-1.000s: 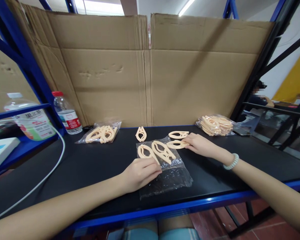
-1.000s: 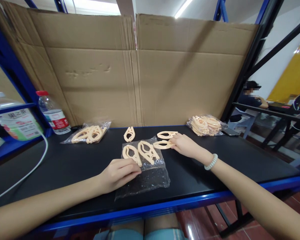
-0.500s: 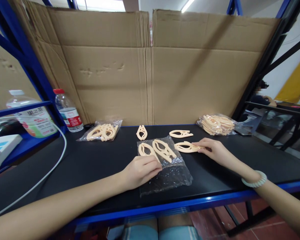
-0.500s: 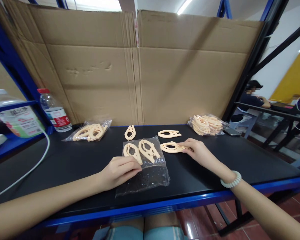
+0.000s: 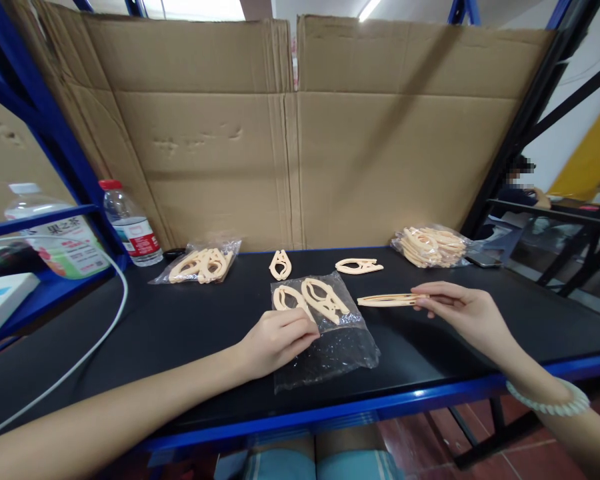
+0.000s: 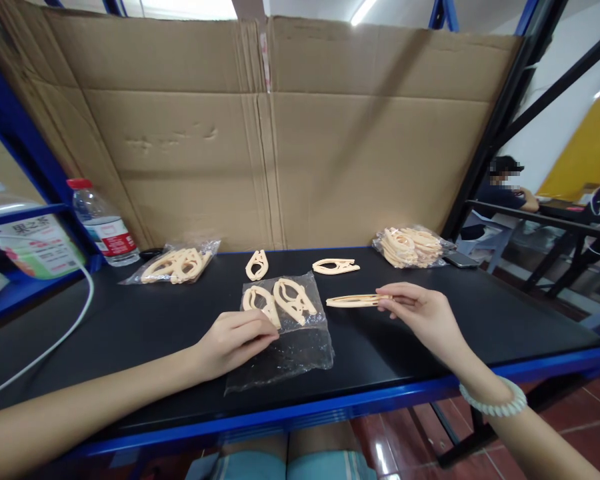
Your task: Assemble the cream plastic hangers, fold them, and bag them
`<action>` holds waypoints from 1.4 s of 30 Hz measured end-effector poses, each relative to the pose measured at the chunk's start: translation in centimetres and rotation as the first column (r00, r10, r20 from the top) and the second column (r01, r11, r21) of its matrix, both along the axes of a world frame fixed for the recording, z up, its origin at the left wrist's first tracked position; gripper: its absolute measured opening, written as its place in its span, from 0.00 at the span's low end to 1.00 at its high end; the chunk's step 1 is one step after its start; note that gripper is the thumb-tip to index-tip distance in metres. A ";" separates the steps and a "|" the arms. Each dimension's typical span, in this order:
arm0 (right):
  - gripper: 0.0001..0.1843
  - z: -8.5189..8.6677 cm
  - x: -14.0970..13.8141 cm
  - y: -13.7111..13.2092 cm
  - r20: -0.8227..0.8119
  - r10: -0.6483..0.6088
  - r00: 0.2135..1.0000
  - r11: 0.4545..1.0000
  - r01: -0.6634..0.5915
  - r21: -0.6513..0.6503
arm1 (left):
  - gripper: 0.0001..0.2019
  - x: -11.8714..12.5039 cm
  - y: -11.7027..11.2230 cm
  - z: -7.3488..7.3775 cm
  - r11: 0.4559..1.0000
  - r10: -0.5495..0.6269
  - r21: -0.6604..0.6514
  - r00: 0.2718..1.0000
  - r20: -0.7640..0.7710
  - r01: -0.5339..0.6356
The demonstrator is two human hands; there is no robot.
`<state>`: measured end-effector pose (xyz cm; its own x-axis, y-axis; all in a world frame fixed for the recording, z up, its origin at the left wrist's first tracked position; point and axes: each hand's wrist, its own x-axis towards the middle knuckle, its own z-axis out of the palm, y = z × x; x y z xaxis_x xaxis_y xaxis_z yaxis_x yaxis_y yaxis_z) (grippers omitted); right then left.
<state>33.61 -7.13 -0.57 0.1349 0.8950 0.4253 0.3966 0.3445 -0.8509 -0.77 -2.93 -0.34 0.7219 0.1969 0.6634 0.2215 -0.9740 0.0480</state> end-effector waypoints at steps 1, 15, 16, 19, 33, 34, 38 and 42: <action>0.20 0.1 -0.2 -0.3 0.006 -0.004 1.000 1.000 0.004 0.024 | 0.04 0.0 0.0 0.0 1.000 0.000 -0.004 1.000 0.002 0.000; 0.15 0.7 -1.6 -2.0 0.214 0.039 0.976 0.988 -0.069 0.138 | 0.04 -0.2 0.4 -0.4 0.999 0.017 -0.048 1.000 0.022 -0.016; 0.14 0.7 -1.7 -2.2 0.246 0.021 0.969 0.984 -0.064 0.167 | 0.04 -0.2 0.4 -0.4 0.999 0.019 -0.051 1.000 0.024 -0.018; 0.11 1.0 -1.9 -2.5 0.410 -0.105 0.906 0.947 -0.036 0.321 | 0.04 -0.1 0.4 -0.3 0.997 0.024 -0.069 0.999 0.044 -0.021; 0.20 3.0 -5.2 -5.4 0.518 -0.345 0.783 0.644 -0.204 0.737 | 0.05 0.0 0.3 -0.2 0.995 0.044 -0.091 0.996 0.075 -0.037; 0.21 3.2 -5.5 -5.6 0.521 -0.346 0.780 0.633 -0.216 0.743 | 0.05 0.0 0.3 -0.2 0.995 0.047 -0.091 0.996 0.079 -0.039; 0.21 4.0 -6.5 -6.8 0.545 -0.336 0.768 0.619 -0.256 0.743 | 0.05 0.0 0.3 -0.2 0.995 0.057 -0.093 0.994 0.092 -0.048; 0.12 4.7 -7.2 -7.8 0.599 -0.301 0.742 0.663 -0.289 0.691 | 0.04 0.0 0.3 -0.1 0.996 0.042 -0.087 0.994 0.102 -0.033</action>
<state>26.43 -14.89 4.18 -0.4163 0.2608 0.8710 0.7095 0.6922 0.1318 -0.77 -2.61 -0.43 0.6411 0.2813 0.7141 0.2477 -0.9565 0.1544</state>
